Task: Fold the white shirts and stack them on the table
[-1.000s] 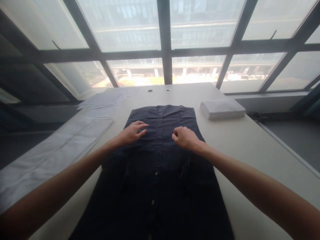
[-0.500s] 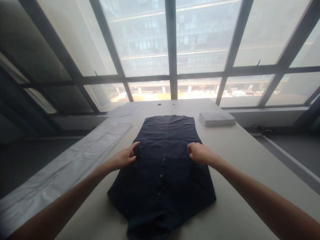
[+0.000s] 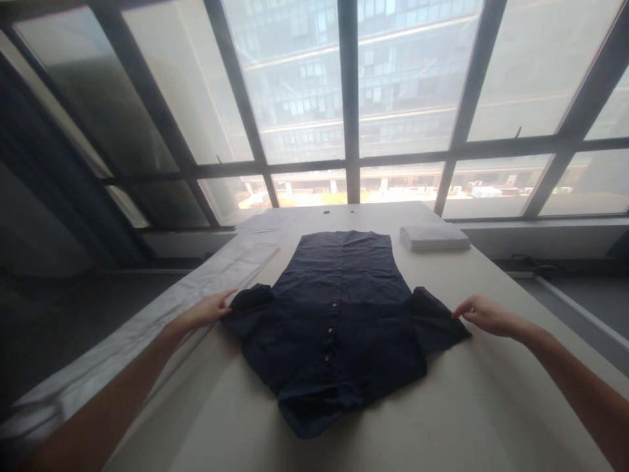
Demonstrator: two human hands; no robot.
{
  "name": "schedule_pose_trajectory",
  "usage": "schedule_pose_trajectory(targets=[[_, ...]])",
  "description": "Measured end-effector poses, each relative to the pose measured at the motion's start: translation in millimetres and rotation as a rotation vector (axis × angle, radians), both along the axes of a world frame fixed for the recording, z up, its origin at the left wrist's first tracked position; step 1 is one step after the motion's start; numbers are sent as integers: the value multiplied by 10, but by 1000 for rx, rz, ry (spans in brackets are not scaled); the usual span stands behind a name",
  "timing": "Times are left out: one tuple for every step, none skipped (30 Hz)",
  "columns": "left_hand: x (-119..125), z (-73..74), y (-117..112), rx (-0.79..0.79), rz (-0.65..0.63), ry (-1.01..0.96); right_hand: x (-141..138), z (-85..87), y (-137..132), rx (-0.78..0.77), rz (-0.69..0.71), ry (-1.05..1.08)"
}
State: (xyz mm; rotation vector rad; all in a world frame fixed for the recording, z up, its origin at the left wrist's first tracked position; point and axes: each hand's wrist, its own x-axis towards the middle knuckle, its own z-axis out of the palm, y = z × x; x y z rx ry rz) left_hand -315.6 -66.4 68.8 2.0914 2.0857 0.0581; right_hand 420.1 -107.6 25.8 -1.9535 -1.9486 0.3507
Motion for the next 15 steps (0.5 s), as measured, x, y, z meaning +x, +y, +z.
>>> schedule_pose_trajectory(targets=[[65,-20,-19,94,1,70,-95,19,-17,-5,21,-42],[161,-32,-39,206,1,127,-236,54,-37,-1,29,-83],[288,-40,-60,314,-14,160,-421,92,-60,49,-6,-129],[443,-48,-84,404,-48,164,-646,123,-86,110,-23,-144],[620,-61,-110,458,-115,131,-904,140,-114,158,1,-135],[809,-84,-139,458,-220,76,-1182,137,-141,196,35,-114],[1000,-117,-169,431,-328,18,-1466,112,-165,212,82,-92],[1181,-161,-200,392,-423,-32,-1739,67,-185,223,115,-82],[1341,-215,-230,350,-492,-60,-1986,7,-199,218,136,-83],[1472,-274,-255,310,-534,-67,-2197,-62,-207,204,150,-90],[1571,-334,-276,270,-556,-65,-2362,-133,-211,182,164,-100],[1639,-390,-293,231,-566,-56,-2479,-200,-210,157,171,-107],[1680,-439,-305,197,-567,-43,-2548,-258,-207,131,182,-116],[1702,-478,-316,168,-564,-32,-2575,-303,-203,107,193,-124],[1713,-506,-327,146,-560,-24,-2565,-334,-200,88,205,-130]])
